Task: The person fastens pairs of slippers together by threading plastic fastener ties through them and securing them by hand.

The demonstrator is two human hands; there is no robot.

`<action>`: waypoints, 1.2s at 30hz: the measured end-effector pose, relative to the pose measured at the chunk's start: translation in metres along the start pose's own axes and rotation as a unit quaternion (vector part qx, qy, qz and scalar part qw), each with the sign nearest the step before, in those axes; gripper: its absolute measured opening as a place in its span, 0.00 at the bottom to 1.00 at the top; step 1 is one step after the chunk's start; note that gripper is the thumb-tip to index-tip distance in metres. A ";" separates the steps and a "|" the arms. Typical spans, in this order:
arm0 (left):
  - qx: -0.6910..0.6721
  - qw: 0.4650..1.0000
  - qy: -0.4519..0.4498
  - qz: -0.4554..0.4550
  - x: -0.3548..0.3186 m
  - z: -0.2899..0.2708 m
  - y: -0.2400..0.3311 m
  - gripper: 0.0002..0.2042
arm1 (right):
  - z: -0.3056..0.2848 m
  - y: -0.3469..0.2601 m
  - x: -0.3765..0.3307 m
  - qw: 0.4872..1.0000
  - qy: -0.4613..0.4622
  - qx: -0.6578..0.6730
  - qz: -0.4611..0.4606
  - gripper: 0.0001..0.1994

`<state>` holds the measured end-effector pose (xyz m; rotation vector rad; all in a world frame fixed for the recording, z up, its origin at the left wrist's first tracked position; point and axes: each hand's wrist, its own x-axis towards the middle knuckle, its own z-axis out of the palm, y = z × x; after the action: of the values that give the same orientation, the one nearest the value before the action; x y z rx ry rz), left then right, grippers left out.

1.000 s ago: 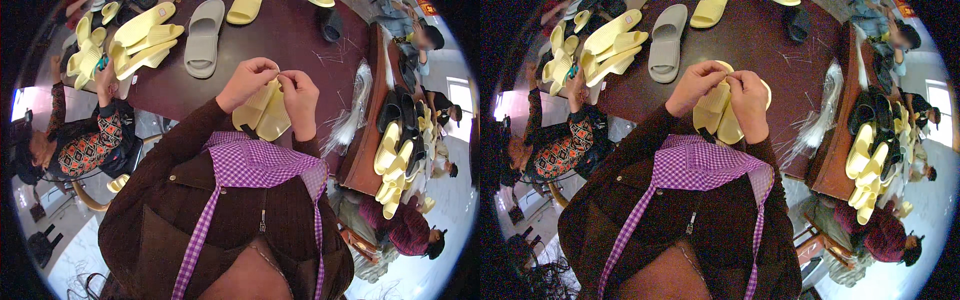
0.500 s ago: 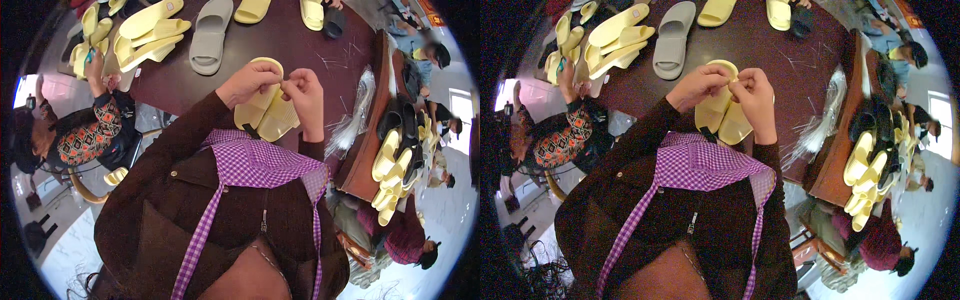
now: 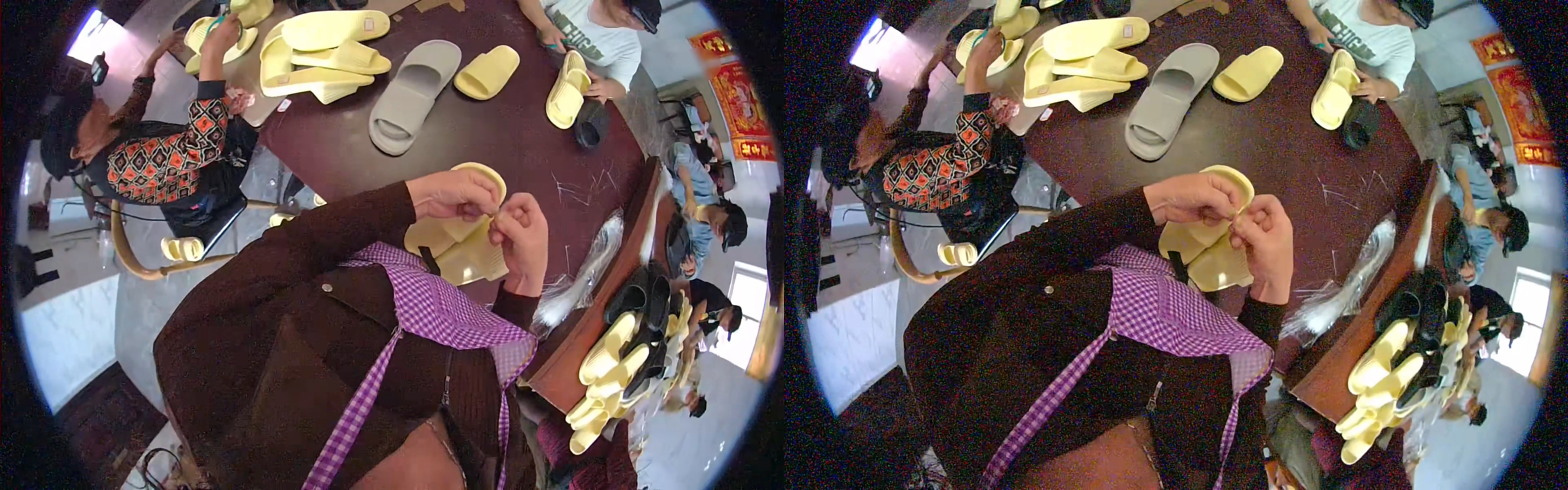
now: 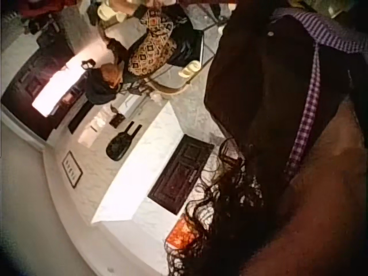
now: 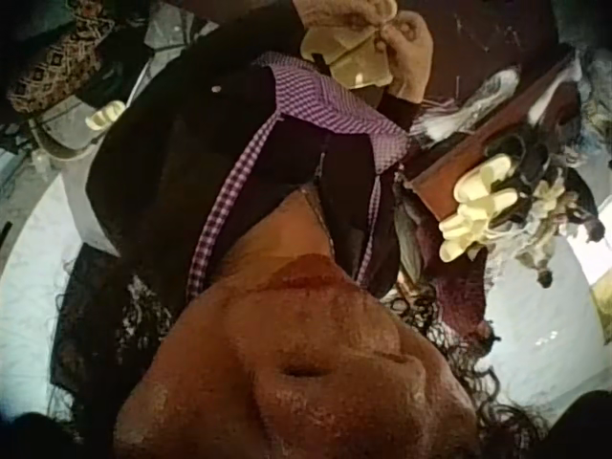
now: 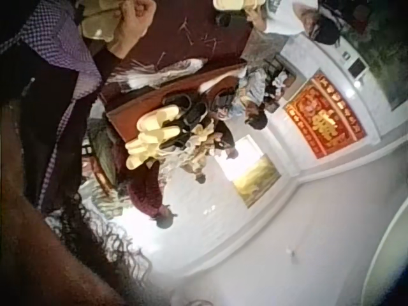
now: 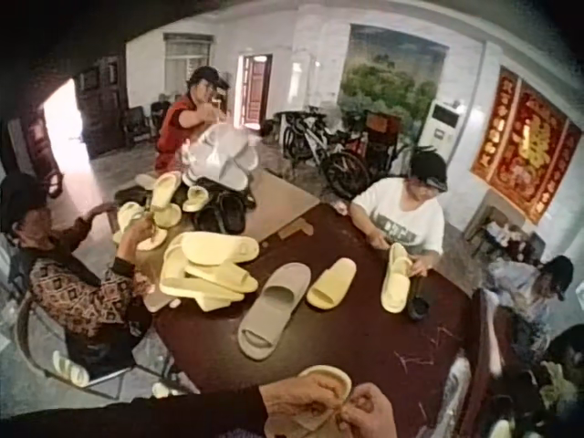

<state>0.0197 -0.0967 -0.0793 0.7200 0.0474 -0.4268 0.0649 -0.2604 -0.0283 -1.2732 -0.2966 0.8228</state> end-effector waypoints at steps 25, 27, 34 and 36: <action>0.177 0.974 0.129 0.064 0.012 -0.025 0.000 0.06 | -0.018 0.036 0.027 0.908 0.200 -0.306 -0.205 0.05; 0.370 0.886 0.222 0.169 0.010 -0.047 0.001 0.09 | -0.027 0.048 0.021 0.913 0.217 -0.287 -0.192 0.07; 0.803 0.384 0.437 0.128 -0.040 -0.164 0.078 0.29 | -0.055 0.124 -0.003 0.879 0.142 -0.452 0.051 0.17; 0.837 0.285 0.464 0.061 -0.063 -0.209 0.110 0.41 | -0.045 0.133 -0.003 0.889 0.153 -0.431 0.030 0.18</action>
<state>0.0268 0.1355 -0.1562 3.0797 0.7546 0.4481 0.0403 -0.2867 -0.1642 -2.2303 -0.3857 0.5217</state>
